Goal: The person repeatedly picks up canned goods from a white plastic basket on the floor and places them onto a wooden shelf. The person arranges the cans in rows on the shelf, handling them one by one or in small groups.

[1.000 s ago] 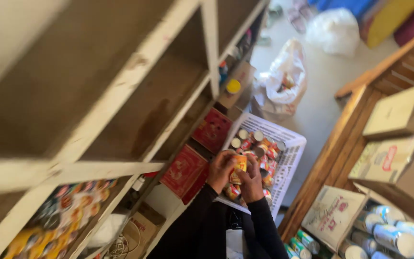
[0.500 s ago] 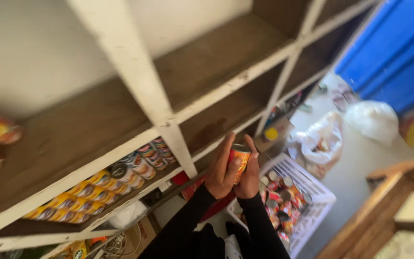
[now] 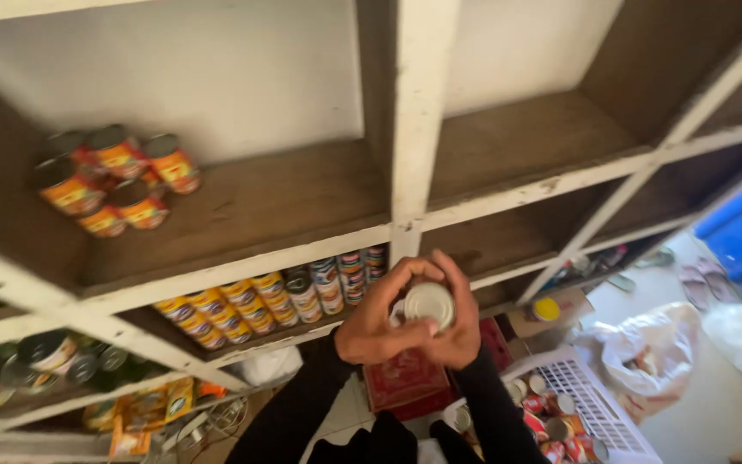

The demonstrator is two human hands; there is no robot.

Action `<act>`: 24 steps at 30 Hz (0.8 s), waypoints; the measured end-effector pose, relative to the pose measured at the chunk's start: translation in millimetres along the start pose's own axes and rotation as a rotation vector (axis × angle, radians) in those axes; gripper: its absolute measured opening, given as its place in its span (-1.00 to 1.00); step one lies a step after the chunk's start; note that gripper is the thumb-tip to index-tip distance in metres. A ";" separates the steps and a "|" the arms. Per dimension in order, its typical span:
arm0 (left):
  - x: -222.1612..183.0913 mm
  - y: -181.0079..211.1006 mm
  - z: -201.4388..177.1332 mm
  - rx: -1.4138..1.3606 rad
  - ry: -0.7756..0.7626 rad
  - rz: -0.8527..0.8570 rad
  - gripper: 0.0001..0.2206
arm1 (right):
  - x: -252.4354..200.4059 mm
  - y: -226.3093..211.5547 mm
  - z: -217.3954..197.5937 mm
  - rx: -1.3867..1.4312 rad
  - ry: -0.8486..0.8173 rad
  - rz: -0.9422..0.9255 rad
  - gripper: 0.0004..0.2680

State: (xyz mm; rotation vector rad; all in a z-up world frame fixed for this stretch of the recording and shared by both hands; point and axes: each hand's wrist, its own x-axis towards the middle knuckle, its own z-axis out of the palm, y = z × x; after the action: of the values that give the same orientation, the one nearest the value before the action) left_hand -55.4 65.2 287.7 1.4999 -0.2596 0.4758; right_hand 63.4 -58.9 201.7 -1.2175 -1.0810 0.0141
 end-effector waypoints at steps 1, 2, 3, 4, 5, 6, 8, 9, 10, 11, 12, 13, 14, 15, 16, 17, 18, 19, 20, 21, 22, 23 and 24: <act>-3.3 1.2 -5.0 0.051 0.021 -0.017 -0.63 | 8.3 -4.1 7.1 -0.064 -0.051 0.011 -0.27; -4.9 3.0 -10.3 0.104 0.041 -0.030 -0.64 | 18.8 -8.2 13.6 -0.130 -0.102 0.016 -0.28; -7.1 -4.3 -16.3 0.115 0.055 -0.022 -0.64 | 22.2 -9.4 23.2 -0.120 -0.115 0.006 -0.28; -8.3 -11.1 -23.5 0.049 0.126 -0.028 -0.73 | 26.6 -10.4 33.4 -0.129 -0.149 -0.023 -0.28; -9.5 -17.6 -31.1 -0.016 0.196 -0.032 -0.80 | 30.8 -11.8 43.9 -0.137 -0.182 -0.053 -0.28; -8.9 -31.8 -43.1 -0.005 0.210 -0.019 -0.80 | 38.7 -15.0 50.7 -0.127 -0.196 -0.068 -0.28; -10.0 -60.5 -67.8 -0.114 0.412 -0.004 -0.81 | 51.2 -21.7 65.3 0.034 -0.301 -0.031 -0.27; -11.8 -50.9 -69.7 -0.106 0.427 0.006 -0.81 | 58.1 -21.6 71.3 0.043 -0.316 -0.039 -0.27; -12.9 -40.5 -72.3 -0.118 0.487 0.029 -0.79 | 65.8 -21.7 78.0 0.148 -0.372 -0.013 -0.27; -13.8 -30.3 -75.0 -0.130 0.547 0.052 -0.72 | 73.9 -21.8 84.8 0.253 -0.429 0.015 -0.28; -17.5 -20.9 -78.0 -0.123 0.559 0.060 -0.72 | 78.7 -23.6 90.4 0.262 -0.441 0.009 -0.28; -21.0 -11.8 -80.9 -0.103 0.539 0.089 -0.64 | 83.8 -25.1 95.9 0.305 -0.475 -0.012 -0.33; -24.0 -3.0 -82.6 -0.086 0.518 0.116 -0.53 | 88.5 -27.1 100.0 0.347 -0.507 -0.030 -0.37; -26.8 -3.0 -86.2 -0.080 0.528 0.122 -0.53 | 91.9 -24.8 106.9 0.353 -0.518 -0.034 -0.37; -29.3 -3.6 -89.8 0.007 0.528 0.170 -0.49 | 95.2 -22.1 113.6 0.282 -0.492 -0.081 -0.46; -31.8 -4.3 -93.3 0.094 0.528 0.218 -0.45 | 98.6 -19.3 120.2 0.212 -0.465 -0.128 -0.52; -33.3 -2.0 -92.9 0.101 0.537 0.220 -0.45 | 101.0 -17.9 129.2 0.220 -0.473 -0.131 -0.52; -34.6 0.1 -92.5 0.246 0.589 0.271 -0.43 | 103.4 -16.5 138.1 0.295 -0.415 -0.021 -0.54; -35.0 2.0 -91.9 0.391 0.639 0.322 -0.42 | 106.3 -15.1 146.3 0.366 -0.356 0.089 -0.53; -39.6 9.9 -90.0 0.397 0.647 0.325 -0.42 | 110.9 -9.4 152.6 0.371 -0.365 0.087 -0.53; -44.5 17.0 -87.3 0.526 0.672 0.348 -0.39 | 114.5 -3.5 158.3 0.593 -0.322 0.324 -0.54; -49.1 23.9 -84.5 0.655 0.695 0.369 -0.35 | 118.3 2.5 164.0 0.809 -0.274 0.565 -0.54; -52.8 27.0 -87.4 0.659 0.701 0.370 -0.35 | 122.9 2.2 164.2 0.811 -0.281 0.565 -0.54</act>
State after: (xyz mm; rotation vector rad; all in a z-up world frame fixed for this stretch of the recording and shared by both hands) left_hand -125.2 144.3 282.1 1.8067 0.2051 1.4484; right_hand 20.1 129.1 271.2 -0.7388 -0.7964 0.9891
